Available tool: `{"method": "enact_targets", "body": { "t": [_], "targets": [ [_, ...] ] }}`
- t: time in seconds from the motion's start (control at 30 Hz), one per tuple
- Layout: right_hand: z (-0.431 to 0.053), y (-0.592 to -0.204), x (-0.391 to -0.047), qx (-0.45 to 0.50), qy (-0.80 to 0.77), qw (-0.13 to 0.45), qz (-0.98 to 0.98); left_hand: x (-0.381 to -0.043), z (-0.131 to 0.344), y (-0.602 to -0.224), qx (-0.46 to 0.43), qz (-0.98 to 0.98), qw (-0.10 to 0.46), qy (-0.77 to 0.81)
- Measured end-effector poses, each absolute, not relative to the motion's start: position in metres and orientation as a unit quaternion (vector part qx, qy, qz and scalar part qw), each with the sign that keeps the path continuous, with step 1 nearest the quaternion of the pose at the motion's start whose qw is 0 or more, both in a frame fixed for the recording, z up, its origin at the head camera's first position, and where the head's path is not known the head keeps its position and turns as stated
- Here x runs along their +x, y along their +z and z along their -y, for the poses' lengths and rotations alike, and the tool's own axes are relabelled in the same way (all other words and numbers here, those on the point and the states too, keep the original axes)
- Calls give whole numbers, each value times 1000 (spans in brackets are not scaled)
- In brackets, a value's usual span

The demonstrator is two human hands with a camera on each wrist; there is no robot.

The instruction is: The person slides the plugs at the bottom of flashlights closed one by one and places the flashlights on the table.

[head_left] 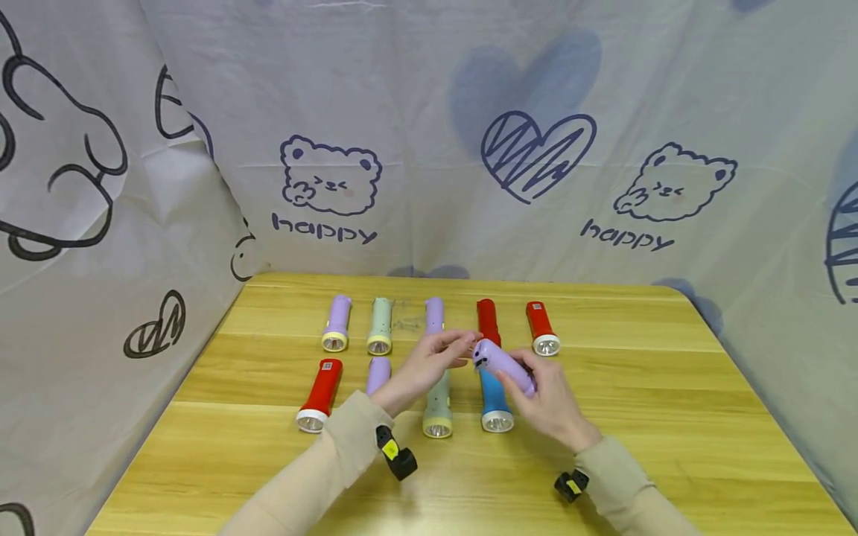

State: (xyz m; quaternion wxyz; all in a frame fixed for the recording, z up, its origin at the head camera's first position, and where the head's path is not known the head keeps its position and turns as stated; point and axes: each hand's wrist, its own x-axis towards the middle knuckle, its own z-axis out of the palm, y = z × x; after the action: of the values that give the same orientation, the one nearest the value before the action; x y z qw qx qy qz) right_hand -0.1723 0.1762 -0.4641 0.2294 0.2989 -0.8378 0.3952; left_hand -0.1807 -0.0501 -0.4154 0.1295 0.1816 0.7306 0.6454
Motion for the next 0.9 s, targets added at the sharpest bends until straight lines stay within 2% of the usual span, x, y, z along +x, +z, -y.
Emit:
{"method": "enact_targets", "body": {
  "t": [0.33,0.9],
  "targets": [
    [-178,-472,-176,333,372,268,824,-179,48,-422,171,-711,155,665],
    [-175,-474,-176,339,385,270,815,-179,49,-431,183,-699,162,672]
  ]
}}
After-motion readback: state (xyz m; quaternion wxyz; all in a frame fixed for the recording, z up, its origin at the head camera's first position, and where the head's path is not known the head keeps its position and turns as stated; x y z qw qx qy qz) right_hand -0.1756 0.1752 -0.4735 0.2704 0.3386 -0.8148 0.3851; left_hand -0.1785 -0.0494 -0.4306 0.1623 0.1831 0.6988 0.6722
